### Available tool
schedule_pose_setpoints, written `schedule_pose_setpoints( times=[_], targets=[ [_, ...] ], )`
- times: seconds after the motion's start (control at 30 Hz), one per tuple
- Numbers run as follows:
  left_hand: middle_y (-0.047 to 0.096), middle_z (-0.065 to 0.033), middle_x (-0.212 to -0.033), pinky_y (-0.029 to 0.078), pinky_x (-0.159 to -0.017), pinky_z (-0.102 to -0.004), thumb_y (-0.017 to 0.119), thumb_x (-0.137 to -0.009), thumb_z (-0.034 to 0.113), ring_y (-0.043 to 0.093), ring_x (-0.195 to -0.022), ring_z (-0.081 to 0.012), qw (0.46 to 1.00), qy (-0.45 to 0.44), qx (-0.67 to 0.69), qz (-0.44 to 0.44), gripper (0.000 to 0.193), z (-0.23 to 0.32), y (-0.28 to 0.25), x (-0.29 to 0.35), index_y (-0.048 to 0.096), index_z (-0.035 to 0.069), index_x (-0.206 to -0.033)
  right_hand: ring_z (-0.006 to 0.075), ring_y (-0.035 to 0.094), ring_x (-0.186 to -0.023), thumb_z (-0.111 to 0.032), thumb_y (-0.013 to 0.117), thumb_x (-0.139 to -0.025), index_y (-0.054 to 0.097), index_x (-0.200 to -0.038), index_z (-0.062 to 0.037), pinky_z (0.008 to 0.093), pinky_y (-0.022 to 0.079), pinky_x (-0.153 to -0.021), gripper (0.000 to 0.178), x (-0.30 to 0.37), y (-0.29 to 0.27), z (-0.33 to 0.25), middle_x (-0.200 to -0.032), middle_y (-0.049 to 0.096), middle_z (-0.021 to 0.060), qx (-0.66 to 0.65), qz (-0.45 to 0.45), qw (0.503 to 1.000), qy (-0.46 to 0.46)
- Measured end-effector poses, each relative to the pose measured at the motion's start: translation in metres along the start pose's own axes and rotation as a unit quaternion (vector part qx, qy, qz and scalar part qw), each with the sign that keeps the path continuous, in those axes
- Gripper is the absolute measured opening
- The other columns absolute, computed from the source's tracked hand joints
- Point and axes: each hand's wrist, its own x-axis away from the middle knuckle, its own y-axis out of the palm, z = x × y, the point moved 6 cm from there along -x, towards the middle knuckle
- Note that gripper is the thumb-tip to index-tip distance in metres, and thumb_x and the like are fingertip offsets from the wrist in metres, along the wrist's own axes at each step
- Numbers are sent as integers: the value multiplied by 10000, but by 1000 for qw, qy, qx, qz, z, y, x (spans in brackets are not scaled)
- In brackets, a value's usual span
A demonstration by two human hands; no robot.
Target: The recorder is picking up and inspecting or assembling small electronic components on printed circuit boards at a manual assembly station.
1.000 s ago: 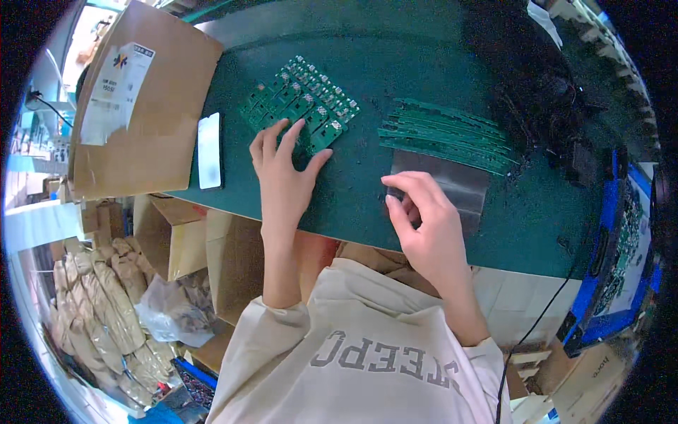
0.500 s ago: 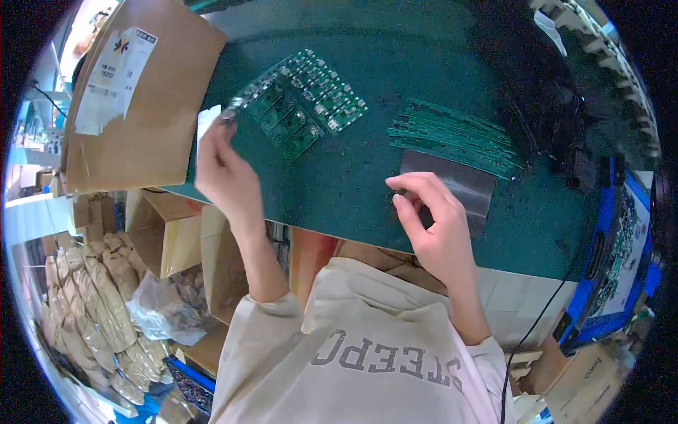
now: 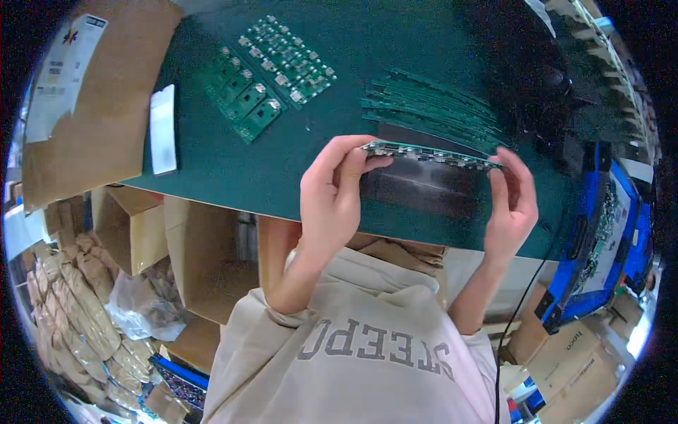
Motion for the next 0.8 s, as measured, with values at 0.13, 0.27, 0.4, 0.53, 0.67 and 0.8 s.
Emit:
schedule_pose_setpoints(
  times=[0.13, 0.27, 0.4, 0.53, 0.67, 0.8],
  targets=[
    [685, -125, -1130, 607, -876, -312, 549, -1042, -39, 719, -921, -230, 999, 27, -32, -18, 233, -7, 9, -7, 648, -30, -1252, 180, 645, -1017, 42, 671, -933, 719, -1208, -41, 293, 496, -932, 291, 8, -13, 16, -1160, 723, 58, 93, -5, 996, 7],
    [718, -115, -1167, 567, -856, -287, 619, -974, -76, 680, -962, -180, 967, 138, -210, 36, 332, 11, 2, -15, 665, -2, -1294, 173, 649, -993, 61, 663, -930, 756, -1101, -41, 287, 491, -909, 220, 6, -5, -1, -1122, 732, 43, 127, -38, 989, -72],
    [716, -94, -1131, 561, -802, -292, 660, -899, -123, 677, -885, -187, 961, 152, -231, -3, 352, 16, 7, -16, 722, 18, -1216, 172, 648, -988, 73, 661, -922, 759, -1088, -38, 283, 490, -900, 222, 2, -10, -6, -1115, 732, 41, 141, -40, 987, -65],
    [727, -75, -1087, 550, -770, -286, 681, -868, -132, 666, -836, -183, 957, 156, -245, -21, 344, 12, 4, -16, 752, 33, -1162, 167, 645, -979, 72, 659, -925, 758, -1097, -44, 275, 487, -888, 229, 4, -14, -2, -1106, 732, 40, 142, -36, 987, -59],
    [740, -61, -1043, 538, -749, -277, 690, -862, -120, 653, -804, -176, 957, 149, -248, -15, 321, 7, 2, -19, 762, 39, -1131, 159, 643, -964, 57, 655, -941, 752, -1120, -57, 265, 485, -873, 234, 4, -10, 6, -1095, 733, 38, 140, -15, 989, -43],
    [750, -54, -1004, 528, -730, -273, 693, -861, -106, 647, -778, -175, 966, 124, -227, 3, 303, 4, 7, -28, 759, 33, -1123, 148, 642, -942, 28, 646, -968, 745, -1147, -75, 255, 485, -850, 229, -1, -1, 16, -1080, 734, 34, 150, 46, 988, -2]
  ],
)
